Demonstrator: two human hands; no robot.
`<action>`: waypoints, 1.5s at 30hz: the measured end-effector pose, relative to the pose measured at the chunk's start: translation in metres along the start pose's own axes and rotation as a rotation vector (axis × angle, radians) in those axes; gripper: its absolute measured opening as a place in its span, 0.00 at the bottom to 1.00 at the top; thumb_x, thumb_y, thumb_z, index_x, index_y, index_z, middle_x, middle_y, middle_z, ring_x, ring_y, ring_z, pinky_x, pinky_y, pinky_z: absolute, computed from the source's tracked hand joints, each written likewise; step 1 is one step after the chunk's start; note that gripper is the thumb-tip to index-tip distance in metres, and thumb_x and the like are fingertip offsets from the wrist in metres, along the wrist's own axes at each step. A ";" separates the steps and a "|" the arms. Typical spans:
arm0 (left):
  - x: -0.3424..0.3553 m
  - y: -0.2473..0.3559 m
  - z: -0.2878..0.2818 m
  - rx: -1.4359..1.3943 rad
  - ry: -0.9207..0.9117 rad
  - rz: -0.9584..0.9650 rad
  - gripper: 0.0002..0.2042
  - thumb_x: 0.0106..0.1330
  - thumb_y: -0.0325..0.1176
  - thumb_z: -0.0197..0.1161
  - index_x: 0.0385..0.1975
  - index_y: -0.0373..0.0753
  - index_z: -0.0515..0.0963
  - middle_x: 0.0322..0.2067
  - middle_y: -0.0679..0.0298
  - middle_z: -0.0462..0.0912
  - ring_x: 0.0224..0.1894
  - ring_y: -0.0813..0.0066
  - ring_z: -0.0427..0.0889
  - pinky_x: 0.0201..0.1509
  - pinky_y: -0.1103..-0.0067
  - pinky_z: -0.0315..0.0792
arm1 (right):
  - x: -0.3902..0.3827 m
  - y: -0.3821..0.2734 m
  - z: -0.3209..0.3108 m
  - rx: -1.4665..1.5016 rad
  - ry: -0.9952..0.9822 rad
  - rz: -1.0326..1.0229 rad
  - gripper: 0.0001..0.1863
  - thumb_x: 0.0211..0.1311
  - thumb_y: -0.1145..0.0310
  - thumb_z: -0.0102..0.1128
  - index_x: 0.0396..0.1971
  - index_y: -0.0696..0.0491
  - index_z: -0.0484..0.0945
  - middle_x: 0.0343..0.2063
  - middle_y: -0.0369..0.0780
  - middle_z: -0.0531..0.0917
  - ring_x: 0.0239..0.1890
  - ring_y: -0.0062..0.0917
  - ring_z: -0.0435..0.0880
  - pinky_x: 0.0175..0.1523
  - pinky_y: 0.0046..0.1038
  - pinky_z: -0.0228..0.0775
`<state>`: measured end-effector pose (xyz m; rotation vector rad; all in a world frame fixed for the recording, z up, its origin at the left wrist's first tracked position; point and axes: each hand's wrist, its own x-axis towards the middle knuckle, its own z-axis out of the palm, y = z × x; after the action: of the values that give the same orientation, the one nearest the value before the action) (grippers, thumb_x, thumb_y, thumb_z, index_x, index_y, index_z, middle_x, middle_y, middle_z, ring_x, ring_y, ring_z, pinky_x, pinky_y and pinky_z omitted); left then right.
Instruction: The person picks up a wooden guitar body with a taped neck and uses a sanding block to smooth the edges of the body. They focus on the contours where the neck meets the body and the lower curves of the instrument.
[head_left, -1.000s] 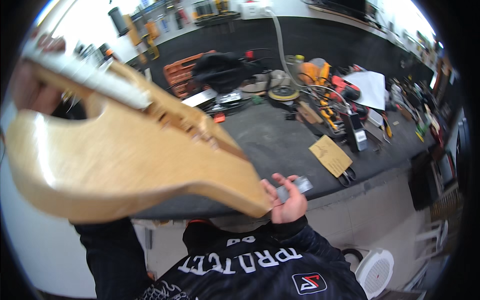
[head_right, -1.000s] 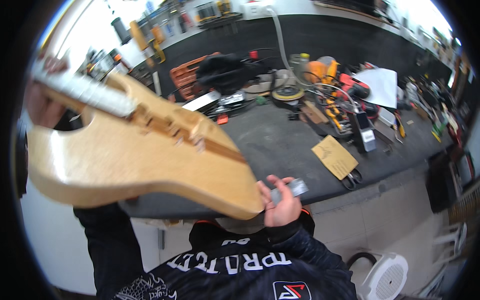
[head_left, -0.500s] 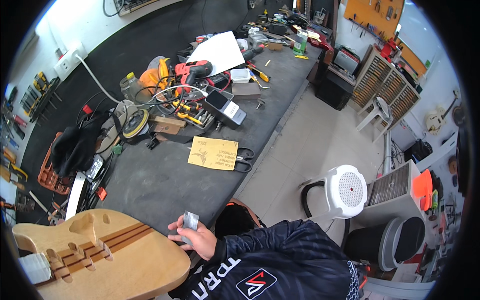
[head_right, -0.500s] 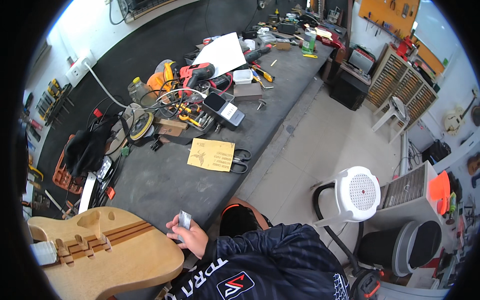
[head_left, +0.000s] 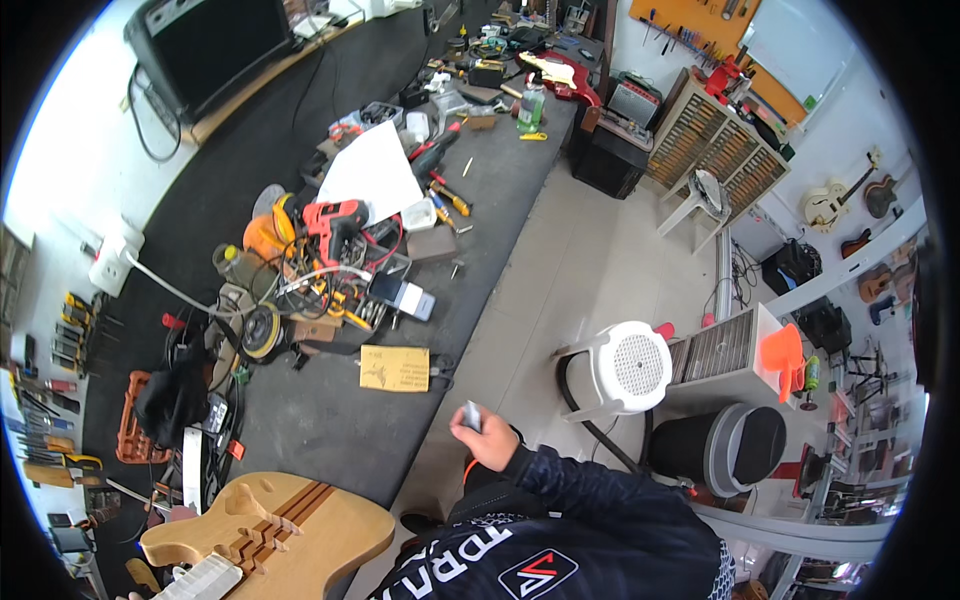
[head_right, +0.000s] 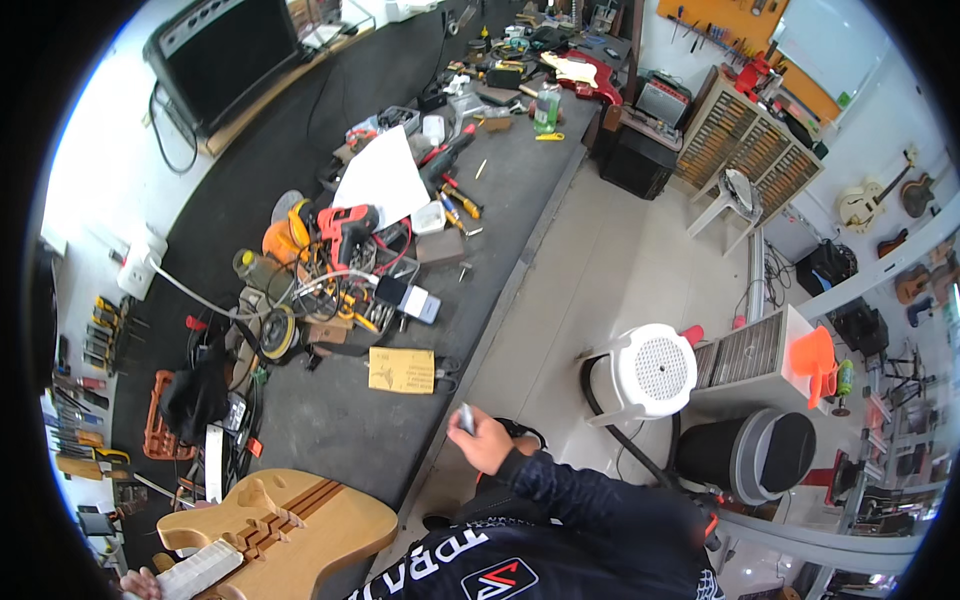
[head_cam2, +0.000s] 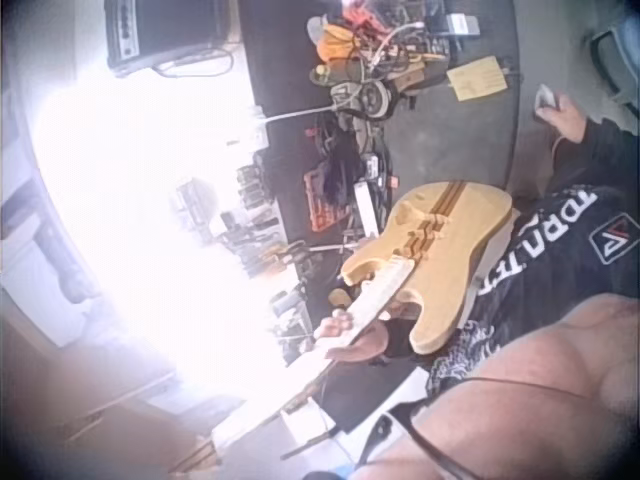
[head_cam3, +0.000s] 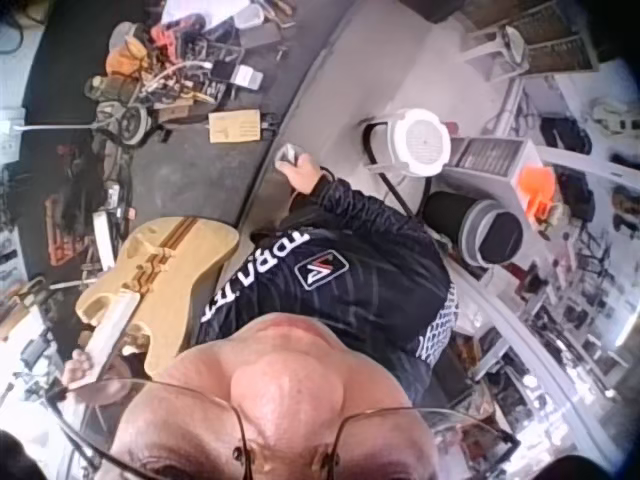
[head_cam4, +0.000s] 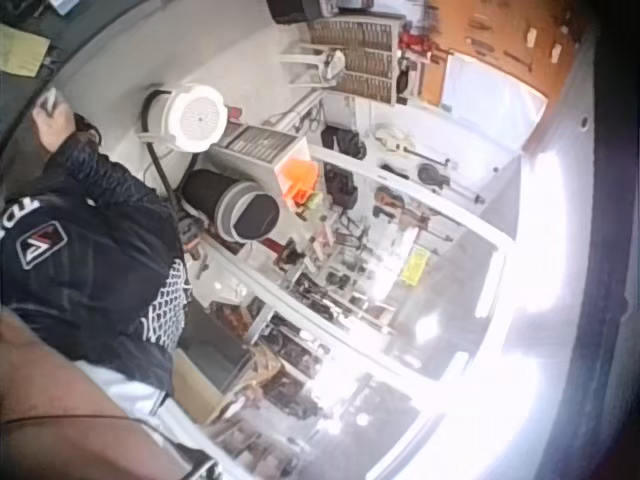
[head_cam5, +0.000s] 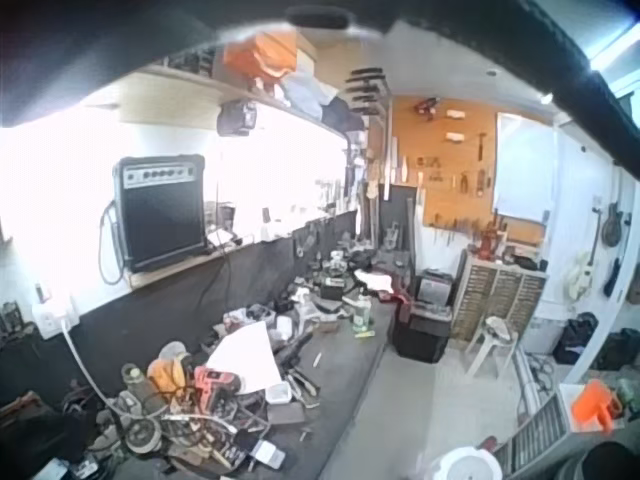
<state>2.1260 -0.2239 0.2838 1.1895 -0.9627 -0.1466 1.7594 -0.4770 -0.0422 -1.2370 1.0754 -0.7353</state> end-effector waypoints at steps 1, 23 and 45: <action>0.004 -0.002 0.010 0.065 0.018 0.042 0.20 0.68 0.53 0.52 0.26 0.42 0.64 0.24 0.65 0.66 0.31 0.70 0.67 0.40 0.72 0.66 | -0.004 -0.010 -0.020 -0.084 0.019 0.032 0.08 0.58 0.66 0.60 0.33 0.53 0.75 0.26 0.36 0.80 0.30 0.22 0.78 0.40 0.26 0.70; 0.009 -0.004 0.099 0.063 0.223 0.033 0.13 0.71 0.34 0.54 0.48 0.34 0.65 0.27 0.67 0.60 0.30 0.77 0.62 0.46 0.76 0.65 | 0.116 -0.010 -0.297 -0.080 -0.030 0.080 0.17 0.59 0.78 0.50 0.49 0.54 0.65 0.34 0.41 0.82 0.35 0.28 0.85 0.42 0.29 0.75; -0.009 -0.009 0.115 -0.184 0.295 0.110 0.17 0.66 0.40 0.58 0.50 0.42 0.67 0.25 0.70 0.59 0.29 0.78 0.59 0.39 0.76 0.61 | 0.098 -0.123 -0.152 0.110 -0.703 0.090 0.14 0.68 0.67 0.46 0.50 0.56 0.70 0.41 0.39 0.76 0.31 0.23 0.82 0.29 0.21 0.70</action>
<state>2.0436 -0.3047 0.2757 0.9550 -0.7354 0.0278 1.6662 -0.6481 0.0564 -1.2072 0.4976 -0.2419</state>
